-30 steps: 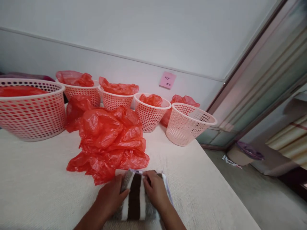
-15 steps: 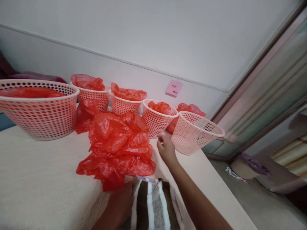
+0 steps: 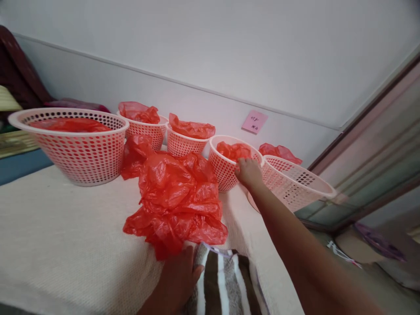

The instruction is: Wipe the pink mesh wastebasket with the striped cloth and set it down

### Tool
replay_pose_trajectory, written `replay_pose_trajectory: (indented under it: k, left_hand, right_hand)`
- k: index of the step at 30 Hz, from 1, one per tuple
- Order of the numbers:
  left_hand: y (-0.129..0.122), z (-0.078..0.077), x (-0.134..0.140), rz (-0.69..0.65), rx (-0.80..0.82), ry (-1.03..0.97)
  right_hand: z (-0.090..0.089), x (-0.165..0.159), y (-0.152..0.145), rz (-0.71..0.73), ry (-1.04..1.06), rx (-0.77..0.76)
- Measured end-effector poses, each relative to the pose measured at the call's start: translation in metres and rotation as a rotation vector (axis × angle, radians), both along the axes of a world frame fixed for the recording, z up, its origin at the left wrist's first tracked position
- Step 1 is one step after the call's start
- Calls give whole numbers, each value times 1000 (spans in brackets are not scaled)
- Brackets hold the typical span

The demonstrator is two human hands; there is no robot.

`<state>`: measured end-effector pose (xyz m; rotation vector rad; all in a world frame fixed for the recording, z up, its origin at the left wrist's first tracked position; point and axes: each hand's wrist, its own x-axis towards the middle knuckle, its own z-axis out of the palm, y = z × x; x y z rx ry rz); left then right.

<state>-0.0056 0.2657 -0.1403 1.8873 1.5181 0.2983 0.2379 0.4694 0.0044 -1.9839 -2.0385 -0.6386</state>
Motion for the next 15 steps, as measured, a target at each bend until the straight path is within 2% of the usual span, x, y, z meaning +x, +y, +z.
replay_pose_trajectory:
  k: [4,8,11,15]
  left_hand:
    - [1,-3,-2,29,0,-9]
    - [3,-7,-6,70,32,-44]
    - [5,-5,-10,104,69,-88]
    - [7,-1,-14,128,106,-213]
  right_hand:
    - [-15,-13,-10,14,-99,-55]
    - [-18,-19,-20,15,-148,-8]
    - [-8,-20,-28,7,-178,51]
    - [18,-22,-42,27,-233,130]
